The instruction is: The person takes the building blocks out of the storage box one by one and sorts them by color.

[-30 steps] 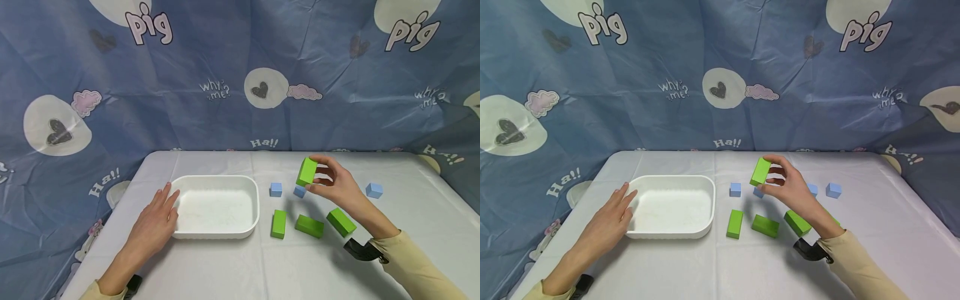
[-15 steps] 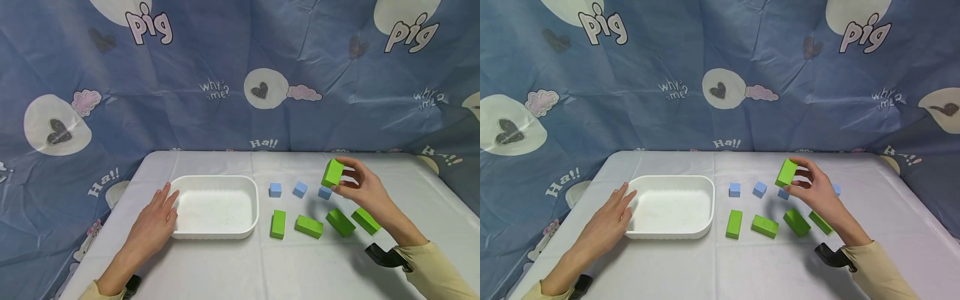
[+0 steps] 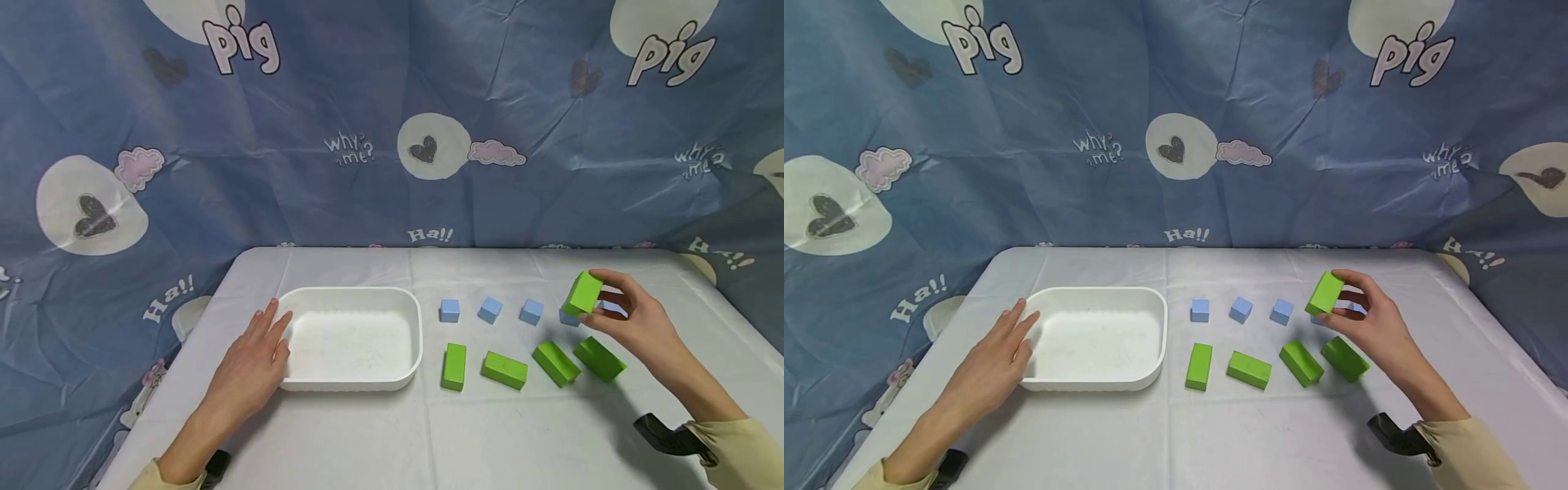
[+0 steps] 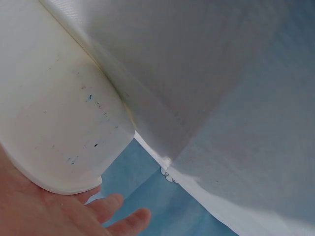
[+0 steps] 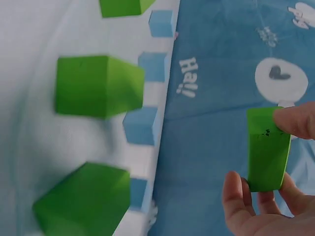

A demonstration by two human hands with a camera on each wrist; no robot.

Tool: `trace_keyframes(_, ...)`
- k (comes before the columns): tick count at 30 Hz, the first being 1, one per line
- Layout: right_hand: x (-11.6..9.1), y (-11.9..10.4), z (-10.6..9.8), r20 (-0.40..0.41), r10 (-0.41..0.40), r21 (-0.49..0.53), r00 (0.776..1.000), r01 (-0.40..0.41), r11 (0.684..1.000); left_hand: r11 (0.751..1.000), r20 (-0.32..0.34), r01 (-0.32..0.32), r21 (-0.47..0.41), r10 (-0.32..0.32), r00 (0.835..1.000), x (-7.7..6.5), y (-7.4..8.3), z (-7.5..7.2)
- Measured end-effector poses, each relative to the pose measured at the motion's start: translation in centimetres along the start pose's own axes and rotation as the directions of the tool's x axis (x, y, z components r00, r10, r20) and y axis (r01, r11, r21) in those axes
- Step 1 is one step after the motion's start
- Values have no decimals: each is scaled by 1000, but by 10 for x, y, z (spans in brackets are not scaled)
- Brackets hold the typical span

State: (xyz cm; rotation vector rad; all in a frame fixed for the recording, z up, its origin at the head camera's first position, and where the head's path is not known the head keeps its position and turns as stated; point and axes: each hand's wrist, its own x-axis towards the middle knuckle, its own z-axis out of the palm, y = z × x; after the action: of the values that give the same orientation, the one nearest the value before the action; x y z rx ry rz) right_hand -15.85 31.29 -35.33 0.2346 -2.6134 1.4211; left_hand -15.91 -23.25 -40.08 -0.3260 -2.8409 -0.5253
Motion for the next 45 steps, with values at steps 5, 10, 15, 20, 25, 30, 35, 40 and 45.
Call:
trace_keyframes(5,-4,15,-13,-17,13,-3,1000,-13,1000,1000,2,-1,-1,1,1000,0,-1,0)
trace_keyframes(10,-9,32,-23,-49,14,-20,999,-15,1000,1000,7,1,-2,-1,1000,0,-1,0)
trace_keyframes(15,-16,48,-33,-62,31,-51,998,-34,998,1000,12,5,-4,-5,1000,1,0,1)
trace_keyframes(20,-21,62,-40,-89,62,-101,994,-71,992,1000,5,5,-5,-5,1000,0,1,1)
trace_keyframes(25,-26,73,-45,-112,88,-121,990,-102,987,1000,3,1,-1,-1,1000,0,1,0)
trace_keyframes(30,-28,83,-49,-123,113,-135,986,-130,982,1000,9,6,-2,-6,1000,0,2,0)
trace_keyframes(35,-28,92,-53,-95,182,-183,979,-197,963,1000,13,9,-4,-9,1000,0,1,1)
trace_keyframes(40,-26,101,-59,-42,245,-284,969,-247,926,1000,3,6,2,-6,1000,0,1,1)
trace_keyframes(45,-28,113,-66,86,270,-307,959,-232,923,1000,4,4,-1,-4,1000,0,1,0)
